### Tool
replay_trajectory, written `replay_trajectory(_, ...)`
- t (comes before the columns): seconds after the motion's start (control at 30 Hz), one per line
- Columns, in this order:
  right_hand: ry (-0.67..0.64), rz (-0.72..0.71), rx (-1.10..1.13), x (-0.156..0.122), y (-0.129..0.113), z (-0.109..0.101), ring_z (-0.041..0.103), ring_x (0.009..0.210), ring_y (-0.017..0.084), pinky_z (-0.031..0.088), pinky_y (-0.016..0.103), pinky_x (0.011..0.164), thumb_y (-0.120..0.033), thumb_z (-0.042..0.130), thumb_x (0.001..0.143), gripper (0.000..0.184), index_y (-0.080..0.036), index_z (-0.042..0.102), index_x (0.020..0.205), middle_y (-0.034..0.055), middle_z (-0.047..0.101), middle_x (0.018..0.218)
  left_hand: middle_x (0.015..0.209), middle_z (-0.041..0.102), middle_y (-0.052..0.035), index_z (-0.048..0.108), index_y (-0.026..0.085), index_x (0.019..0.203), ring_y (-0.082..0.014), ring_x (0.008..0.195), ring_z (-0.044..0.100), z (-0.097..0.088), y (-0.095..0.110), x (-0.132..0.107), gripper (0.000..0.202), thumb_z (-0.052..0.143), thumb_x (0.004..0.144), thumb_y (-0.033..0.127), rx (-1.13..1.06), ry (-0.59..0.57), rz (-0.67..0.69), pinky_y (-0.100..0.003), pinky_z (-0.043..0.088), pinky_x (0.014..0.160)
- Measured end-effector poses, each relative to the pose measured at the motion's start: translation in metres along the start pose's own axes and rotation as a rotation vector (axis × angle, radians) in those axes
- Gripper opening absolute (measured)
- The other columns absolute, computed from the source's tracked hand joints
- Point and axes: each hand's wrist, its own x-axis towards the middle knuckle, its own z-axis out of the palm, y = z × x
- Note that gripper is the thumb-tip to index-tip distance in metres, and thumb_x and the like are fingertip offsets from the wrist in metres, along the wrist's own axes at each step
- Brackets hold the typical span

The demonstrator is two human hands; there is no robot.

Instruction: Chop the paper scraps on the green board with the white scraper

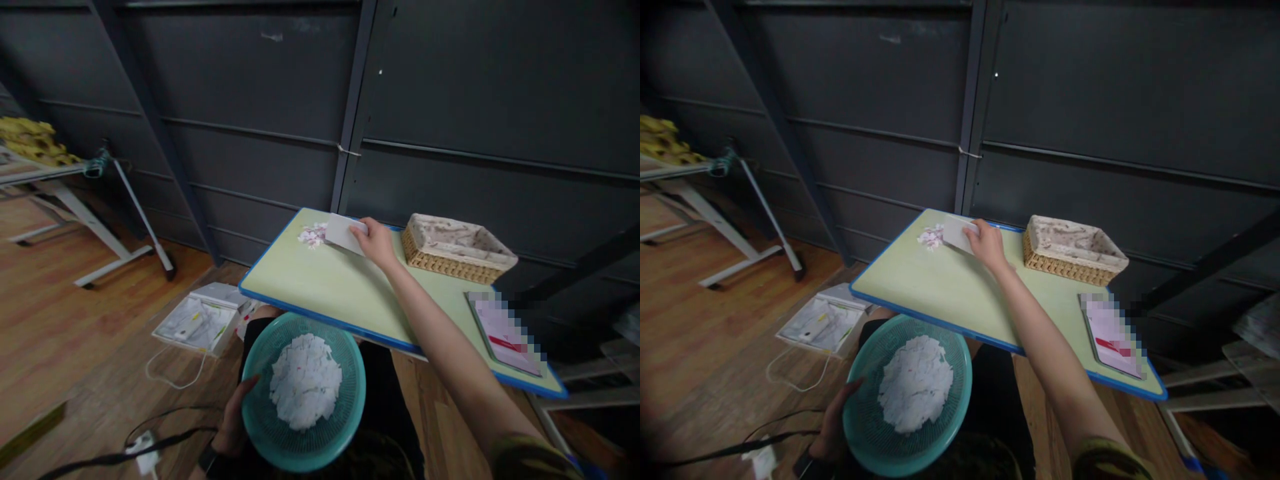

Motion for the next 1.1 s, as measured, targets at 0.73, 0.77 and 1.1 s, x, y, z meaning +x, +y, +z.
replay_trajectory(0.73, 0.019, -0.003, -0.060, -0.026, -0.013, 0.019, 0.066, 0.085, 0.030, 0.042, 0.033, 0.076, -0.040, 0.041, 0.096, 0.038, -0.017, 0.064, 0.116, 0.0136, 0.073, 0.096, 0.074, 0.080, -0.0082, 0.075, 0.011, 0.071, -0.0342, 0.091, 0.074, 0.001, 0.002, -0.005, 0.012, 0.066, 0.076, 0.017, 0.101, -0.061, 0.105, -0.041, 0.056, 0.086)
replay_trajectory(0.77, 0.039, -0.017, -0.039, -0.026, -0.013, 0.020, 0.066, 0.084, 0.029, 0.042, 0.033, 0.075, -0.041, 0.041, 0.096, 0.038, -0.018, 0.064, 0.116, 0.0130, 0.073, 0.097, 0.074, 0.080, -0.0084, 0.075, 0.011, 0.071, -0.0347, 0.090, 0.074, -0.001, 0.002, -0.003, 0.009, 0.072, 0.070, 0.019, 0.101, -0.058, 0.118, -0.042, 0.056, 0.087)
replay_trajectory(1.1, -0.042, -0.152, -0.005, -0.022, -0.007, 0.035, 0.067, 0.088, 0.028, 0.045, 0.033, 0.076, -0.039, 0.043, 0.096, 0.034, -0.020, 0.066, 0.112, 0.0108, 0.074, 0.101, 0.073, 0.080, -0.0067, 0.072, 0.017, 0.061, -0.0360, 0.088, 0.075, -0.003, 0.000, 0.004, 0.027, 0.086, 0.045, 0.033, 0.118, -0.068, 0.122, -0.047, 0.058, 0.085)
